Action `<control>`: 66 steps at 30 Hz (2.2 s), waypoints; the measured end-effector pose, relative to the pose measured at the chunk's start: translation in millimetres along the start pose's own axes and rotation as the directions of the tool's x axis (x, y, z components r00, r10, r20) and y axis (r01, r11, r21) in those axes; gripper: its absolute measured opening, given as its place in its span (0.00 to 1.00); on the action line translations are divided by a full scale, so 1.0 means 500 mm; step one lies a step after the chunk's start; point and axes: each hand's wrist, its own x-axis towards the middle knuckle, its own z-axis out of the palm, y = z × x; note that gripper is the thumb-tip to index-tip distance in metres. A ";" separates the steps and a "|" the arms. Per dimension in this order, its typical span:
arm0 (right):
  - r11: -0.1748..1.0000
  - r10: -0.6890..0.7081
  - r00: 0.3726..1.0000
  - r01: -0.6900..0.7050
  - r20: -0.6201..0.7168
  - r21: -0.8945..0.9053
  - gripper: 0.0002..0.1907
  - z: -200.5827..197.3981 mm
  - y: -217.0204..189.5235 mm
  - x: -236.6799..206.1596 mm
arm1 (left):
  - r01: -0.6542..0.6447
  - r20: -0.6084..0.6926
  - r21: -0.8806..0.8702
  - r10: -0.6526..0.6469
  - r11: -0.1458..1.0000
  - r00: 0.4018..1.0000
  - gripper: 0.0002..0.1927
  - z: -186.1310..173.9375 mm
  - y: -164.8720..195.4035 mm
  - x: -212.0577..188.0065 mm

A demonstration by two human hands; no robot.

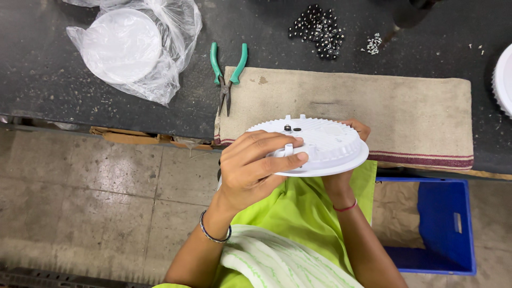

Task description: The person uses an electric screwdriver to drive screws into the back of a round white light fixture base, then fits the white diffuser cover onto the base and presses it into place. They stack the finished fixture with others and repeat the screwdriving on the next base.

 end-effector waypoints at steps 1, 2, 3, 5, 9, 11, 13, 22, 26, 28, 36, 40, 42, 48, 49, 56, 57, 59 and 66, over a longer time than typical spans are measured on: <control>1.000 -0.001 1.000 0.001 -0.001 0.008 0.26 0.000 0.000 0.000 | 0.001 0.000 -0.002 -0.001 1.000 1.000 0.17 0.000 0.000 0.000; 1.000 0.002 1.000 -0.002 -0.005 0.009 0.26 0.001 0.000 0.001 | 0.002 0.001 -0.004 -0.002 1.000 1.000 0.17 -0.001 -0.001 0.000; 1.000 0.007 1.000 -0.007 -0.008 0.010 0.26 0.002 0.000 0.000 | 0.003 0.003 -0.005 -0.003 1.000 1.000 0.17 -0.001 -0.001 0.000; 0.999 0.024 1.000 -0.024 -0.008 0.036 0.26 0.003 0.001 0.001 | 0.003 0.008 -0.006 -0.003 1.000 1.000 0.18 -0.003 -0.002 0.000; 0.998 0.029 1.000 -0.029 0.001 0.059 0.25 0.004 0.002 -0.001 | 0.008 0.011 -0.011 -0.008 1.000 1.000 0.18 -0.005 -0.002 0.000; 0.999 0.020 1.000 -0.020 0.000 0.046 0.26 0.004 0.004 -0.001 | 0.015 0.012 -0.008 -0.015 1.000 1.000 0.17 -0.005 -0.002 -0.001; 0.999 0.021 1.000 -0.021 -0.006 0.045 0.27 0.005 0.005 0.000 | 0.017 0.014 -0.003 -0.017 1.000 1.000 0.18 -0.005 -0.002 -0.001; 1.000 0.010 1.000 -0.011 0.017 0.020 0.27 0.003 0.010 0.000 | 0.021 -0.015 -0.044 -0.022 0.999 1.000 0.16 -0.005 -0.004 0.003; 1.000 0.004 1.000 -0.004 0.015 -0.023 0.27 0.004 0.015 0.000 | 0.031 -0.021 -0.039 -0.032 0.999 0.999 0.16 -0.005 -0.003 0.004; 1.000 0.005 1.000 -0.005 0.017 -0.028 0.27 0.004 0.017 0.000 | 0.028 -0.025 -0.042 -0.029 0.999 0.999 0.15 -0.005 -0.004 0.004; 1.000 -0.003 1.000 0.003 0.018 -0.017 0.26 0.004 0.013 0.001 | 0.034 -0.013 -0.060 -0.035 0.998 0.999 0.15 -0.005 -0.004 0.004; 1.000 0.009 1.000 -0.010 0.016 0.024 0.26 0.005 0.006 0.002 | 0.037 0.060 -0.071 -0.033 0.997 0.998 0.18 -0.017 -0.006 0.002; 0.999 0.015 1.000 -0.016 0.005 0.040 0.25 0.006 0.004 0.002 | 0.032 0.075 -0.070 -0.026 0.997 0.997 0.19 -0.020 -0.007 0.002; 0.996 0.030 0.999 -0.032 0.021 0.089 0.22 0.004 0.005 0.003 | 0.012 0.048 -0.063 -0.009 0.998 0.999 0.18 -0.014 -0.009 0.002; 0.996 0.018 1.000 -0.020 0.024 0.087 0.22 0.003 0.005 0.004 | 0.015 0.043 -0.071 -0.012 0.997 0.999 0.18 -0.013 -0.009 0.002; 0.997 0.029 0.999 -0.030 0.014 0.067 0.22 0.001 0.004 0.006 | 0.004 0.026 -0.082 -0.002 0.997 1.000 0.16 -0.010 -0.010 0.002; 0.998 0.030 0.999 -0.031 0.016 0.055 0.22 0.000 0.003 0.006 | 0.007 0.022 -0.087 -0.006 0.996 1.000 0.16 -0.009 -0.010 0.002; 0.999 0.020 1.000 -0.021 0.017 0.030 0.23 -0.001 0.003 0.007 | 0.008 0.015 -0.099 -0.007 0.995 1.000 0.16 -0.008 -0.011 0.003; 1.000 -0.018 1.000 0.018 0.014 -0.015 0.23 0.001 0.007 0.004 | 0.023 0.015 -0.092 -0.021 0.996 1.000 0.15 -0.011 -0.010 0.005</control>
